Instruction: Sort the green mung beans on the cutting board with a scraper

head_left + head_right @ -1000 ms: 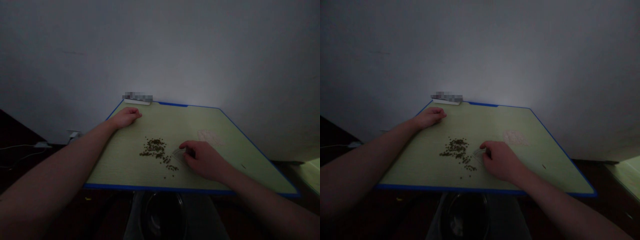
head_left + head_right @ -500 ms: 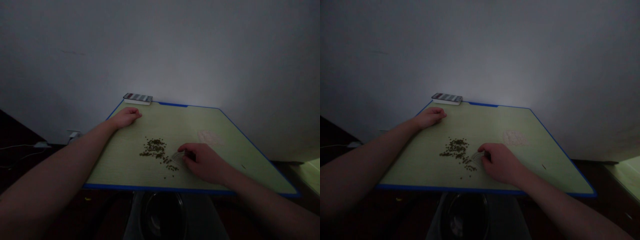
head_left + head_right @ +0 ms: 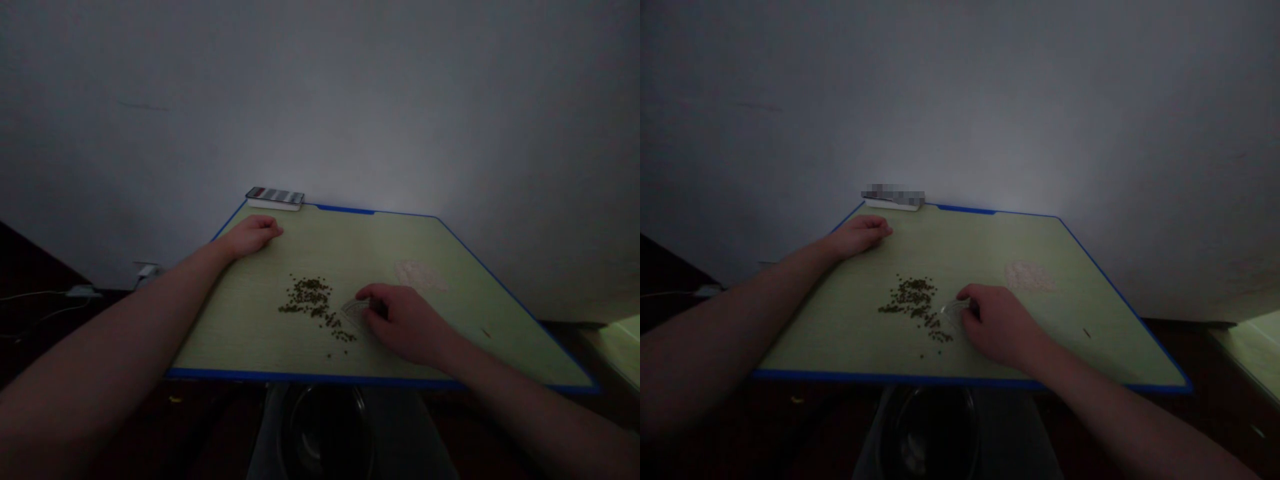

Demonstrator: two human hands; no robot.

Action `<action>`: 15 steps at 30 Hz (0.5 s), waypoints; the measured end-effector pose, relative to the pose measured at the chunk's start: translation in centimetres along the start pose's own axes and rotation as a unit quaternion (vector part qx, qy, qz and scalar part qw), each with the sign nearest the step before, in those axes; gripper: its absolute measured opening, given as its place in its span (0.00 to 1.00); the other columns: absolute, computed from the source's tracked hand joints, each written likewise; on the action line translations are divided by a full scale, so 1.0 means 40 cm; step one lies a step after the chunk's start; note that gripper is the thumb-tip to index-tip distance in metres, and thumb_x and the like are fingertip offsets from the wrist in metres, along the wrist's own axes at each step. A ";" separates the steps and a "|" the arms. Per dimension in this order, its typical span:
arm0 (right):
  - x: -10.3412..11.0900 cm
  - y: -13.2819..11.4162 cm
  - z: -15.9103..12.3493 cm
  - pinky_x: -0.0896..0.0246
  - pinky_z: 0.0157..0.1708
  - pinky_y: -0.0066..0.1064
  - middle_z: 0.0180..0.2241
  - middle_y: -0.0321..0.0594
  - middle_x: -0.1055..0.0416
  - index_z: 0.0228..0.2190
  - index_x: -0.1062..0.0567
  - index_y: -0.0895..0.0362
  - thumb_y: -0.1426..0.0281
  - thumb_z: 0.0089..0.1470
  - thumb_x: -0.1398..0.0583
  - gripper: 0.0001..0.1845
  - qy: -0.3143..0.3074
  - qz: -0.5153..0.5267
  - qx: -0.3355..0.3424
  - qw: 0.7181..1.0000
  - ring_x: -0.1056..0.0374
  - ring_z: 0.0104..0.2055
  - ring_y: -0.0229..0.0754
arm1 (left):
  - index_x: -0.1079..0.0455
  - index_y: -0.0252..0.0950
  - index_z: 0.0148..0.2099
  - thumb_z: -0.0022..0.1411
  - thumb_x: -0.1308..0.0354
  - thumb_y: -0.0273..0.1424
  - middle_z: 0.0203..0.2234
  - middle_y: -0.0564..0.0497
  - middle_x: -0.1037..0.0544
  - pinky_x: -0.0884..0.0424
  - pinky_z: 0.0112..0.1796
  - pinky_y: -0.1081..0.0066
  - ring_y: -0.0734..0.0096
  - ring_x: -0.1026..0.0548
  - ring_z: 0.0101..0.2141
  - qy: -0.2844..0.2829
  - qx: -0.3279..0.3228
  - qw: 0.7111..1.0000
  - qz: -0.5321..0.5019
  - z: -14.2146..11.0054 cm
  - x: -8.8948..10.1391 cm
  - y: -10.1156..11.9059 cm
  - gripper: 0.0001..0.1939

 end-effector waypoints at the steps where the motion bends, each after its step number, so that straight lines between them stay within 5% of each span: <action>1: 0.003 0.006 0.001 0.47 0.25 0.28 0.24 0.38 0.28 0.39 0.26 0.57 0.72 0.50 0.47 0.15 0.003 -0.002 -0.007 1.000 0.36 0.24 0.36 | 0.42 0.36 0.23 0.51 0.48 0.41 0.12 0.59 0.43 0.50 0.18 0.74 0.80 0.46 0.14 -0.001 -0.001 1.000 -0.002 0.000 0.000 0.000 0.14; 8: 0.030 0.054 0.010 0.49 0.24 0.28 0.23 0.38 0.29 0.39 0.26 0.58 0.71 0.50 0.47 0.15 0.032 -0.041 -0.030 0.998 0.37 0.24 0.37 | 0.41 0.36 0.23 0.51 0.48 0.40 0.12 0.58 0.43 0.49 0.19 0.75 0.80 0.46 0.15 0.003 -0.011 1.000 0.004 0.001 0.002 0.000 0.14; 15: 0.007 0.009 0.021 0.46 0.27 0.28 0.25 0.38 0.28 0.40 0.27 0.57 0.72 0.50 0.47 0.15 0.013 -0.015 0.015 1.000 0.36 0.25 0.36 | 0.42 0.36 0.23 0.51 0.48 0.40 0.11 0.59 0.44 0.50 0.18 0.74 0.80 0.46 0.14 0.002 -0.004 1.000 -0.002 -0.002 0.000 0.003 0.14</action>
Point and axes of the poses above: each hand's wrist, its own z-axis towards the middle knuckle, its own x-axis out of the back of the hand, y = z × x, the point moved 3 cm from there along z, towards the middle knuckle
